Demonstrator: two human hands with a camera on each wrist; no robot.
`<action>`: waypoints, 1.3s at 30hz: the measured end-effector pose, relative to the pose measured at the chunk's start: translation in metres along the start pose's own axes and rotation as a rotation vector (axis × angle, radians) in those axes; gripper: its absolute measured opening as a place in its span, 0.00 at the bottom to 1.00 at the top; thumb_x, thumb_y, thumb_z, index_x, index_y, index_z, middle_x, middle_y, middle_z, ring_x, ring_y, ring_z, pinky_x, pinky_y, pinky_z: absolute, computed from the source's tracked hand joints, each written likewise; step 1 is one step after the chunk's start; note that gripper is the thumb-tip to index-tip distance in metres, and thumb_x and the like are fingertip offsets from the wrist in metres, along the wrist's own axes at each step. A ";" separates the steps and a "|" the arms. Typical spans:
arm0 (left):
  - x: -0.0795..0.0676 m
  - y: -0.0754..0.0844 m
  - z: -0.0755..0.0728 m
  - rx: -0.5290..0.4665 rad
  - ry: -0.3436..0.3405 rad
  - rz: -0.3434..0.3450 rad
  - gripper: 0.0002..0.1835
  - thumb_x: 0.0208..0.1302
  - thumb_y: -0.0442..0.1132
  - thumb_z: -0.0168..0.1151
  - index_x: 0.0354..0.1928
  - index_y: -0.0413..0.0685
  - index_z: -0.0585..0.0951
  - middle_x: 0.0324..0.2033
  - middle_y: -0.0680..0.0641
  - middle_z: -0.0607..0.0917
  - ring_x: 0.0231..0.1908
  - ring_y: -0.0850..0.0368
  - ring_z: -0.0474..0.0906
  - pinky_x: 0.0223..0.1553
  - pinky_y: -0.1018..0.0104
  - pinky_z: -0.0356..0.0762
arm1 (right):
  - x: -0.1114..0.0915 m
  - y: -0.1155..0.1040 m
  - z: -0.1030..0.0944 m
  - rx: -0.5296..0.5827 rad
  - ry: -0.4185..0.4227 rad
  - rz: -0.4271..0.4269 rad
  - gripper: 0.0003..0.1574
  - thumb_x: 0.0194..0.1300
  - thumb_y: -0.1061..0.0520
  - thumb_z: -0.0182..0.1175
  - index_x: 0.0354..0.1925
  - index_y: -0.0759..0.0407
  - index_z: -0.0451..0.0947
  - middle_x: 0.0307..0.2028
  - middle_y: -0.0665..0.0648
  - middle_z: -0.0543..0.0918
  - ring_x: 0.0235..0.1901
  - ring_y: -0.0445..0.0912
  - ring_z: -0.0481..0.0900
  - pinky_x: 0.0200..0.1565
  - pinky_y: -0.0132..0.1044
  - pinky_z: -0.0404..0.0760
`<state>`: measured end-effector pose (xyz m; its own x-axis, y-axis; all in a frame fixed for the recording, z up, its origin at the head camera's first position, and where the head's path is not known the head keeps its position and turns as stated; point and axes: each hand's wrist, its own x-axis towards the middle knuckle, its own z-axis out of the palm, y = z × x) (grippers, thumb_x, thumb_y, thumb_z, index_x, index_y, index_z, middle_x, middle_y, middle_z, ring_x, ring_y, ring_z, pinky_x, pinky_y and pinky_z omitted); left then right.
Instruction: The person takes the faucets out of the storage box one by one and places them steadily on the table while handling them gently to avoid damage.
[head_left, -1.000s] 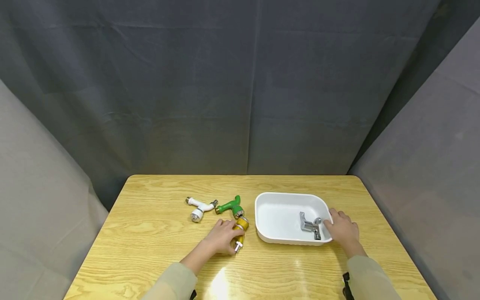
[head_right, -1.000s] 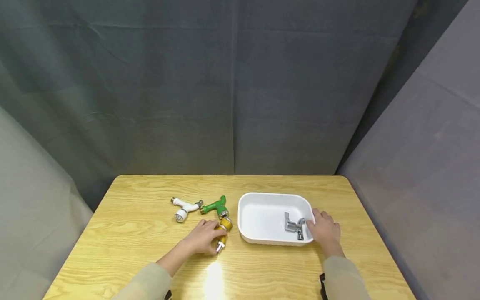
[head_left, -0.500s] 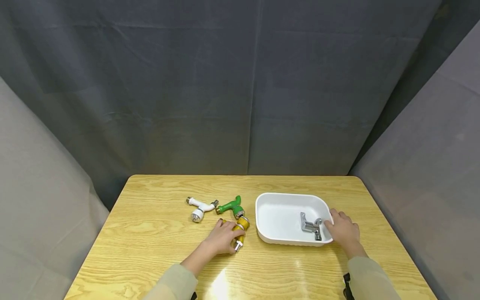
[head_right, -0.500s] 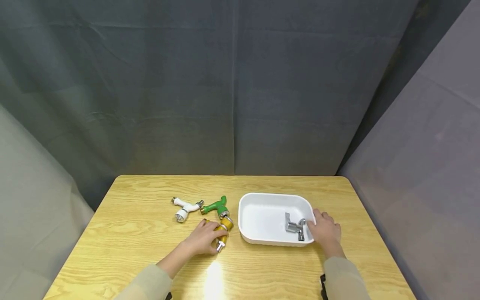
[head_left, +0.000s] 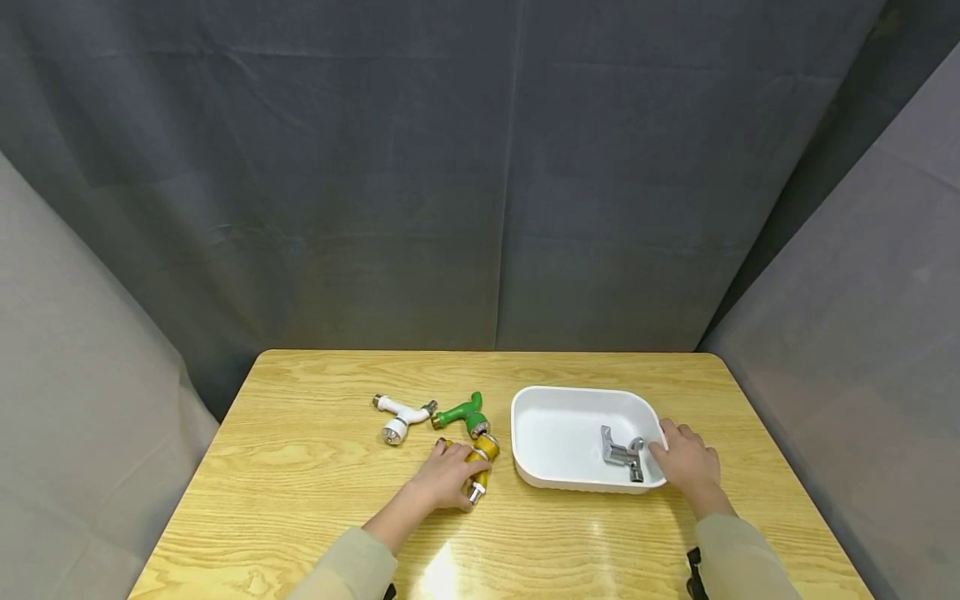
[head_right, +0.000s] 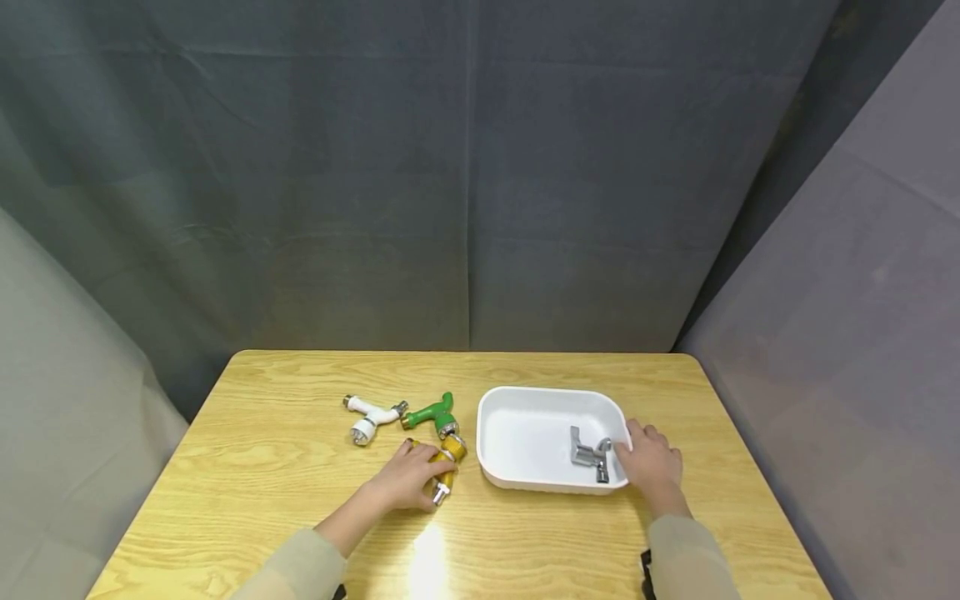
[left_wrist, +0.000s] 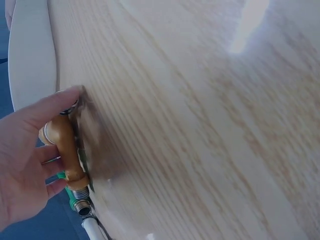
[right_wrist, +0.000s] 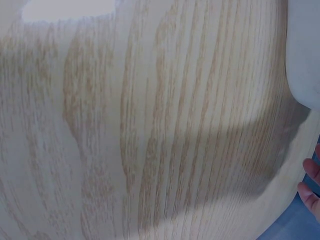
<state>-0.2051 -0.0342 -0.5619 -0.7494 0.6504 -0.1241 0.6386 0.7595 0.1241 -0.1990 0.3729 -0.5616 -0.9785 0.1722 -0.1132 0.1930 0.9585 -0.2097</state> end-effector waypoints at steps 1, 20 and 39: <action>0.000 0.000 -0.001 -0.009 -0.004 -0.005 0.38 0.41 0.54 0.71 0.60 0.65 0.71 0.58 0.47 0.71 0.59 0.50 0.64 0.61 0.47 0.55 | 0.000 0.000 0.000 -0.001 0.001 0.000 0.34 0.64 0.45 0.46 0.61 0.63 0.58 0.52 0.73 0.67 0.52 0.66 0.65 0.48 0.64 0.64; 0.036 0.029 -0.043 -0.045 0.243 0.050 0.25 0.59 0.53 0.57 0.59 0.59 0.72 0.56 0.51 0.73 0.56 0.54 0.68 0.58 0.51 0.60 | 0.000 0.000 0.001 0.010 0.003 0.004 0.34 0.64 0.45 0.45 0.61 0.63 0.57 0.52 0.73 0.67 0.52 0.66 0.65 0.49 0.64 0.63; 0.102 0.088 -0.045 0.160 0.161 0.140 0.24 0.62 0.53 0.52 0.62 0.67 0.68 0.60 0.57 0.69 0.57 0.58 0.66 0.56 0.58 0.63 | 0.000 0.000 0.001 0.007 0.001 0.001 0.34 0.64 0.44 0.45 0.61 0.63 0.57 0.53 0.73 0.66 0.53 0.67 0.64 0.49 0.65 0.63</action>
<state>-0.2334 0.0990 -0.5189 -0.6617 0.7485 0.0433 0.7480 0.6630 -0.0297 -0.1987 0.3730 -0.5623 -0.9784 0.1734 -0.1122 0.1944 0.9569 -0.2159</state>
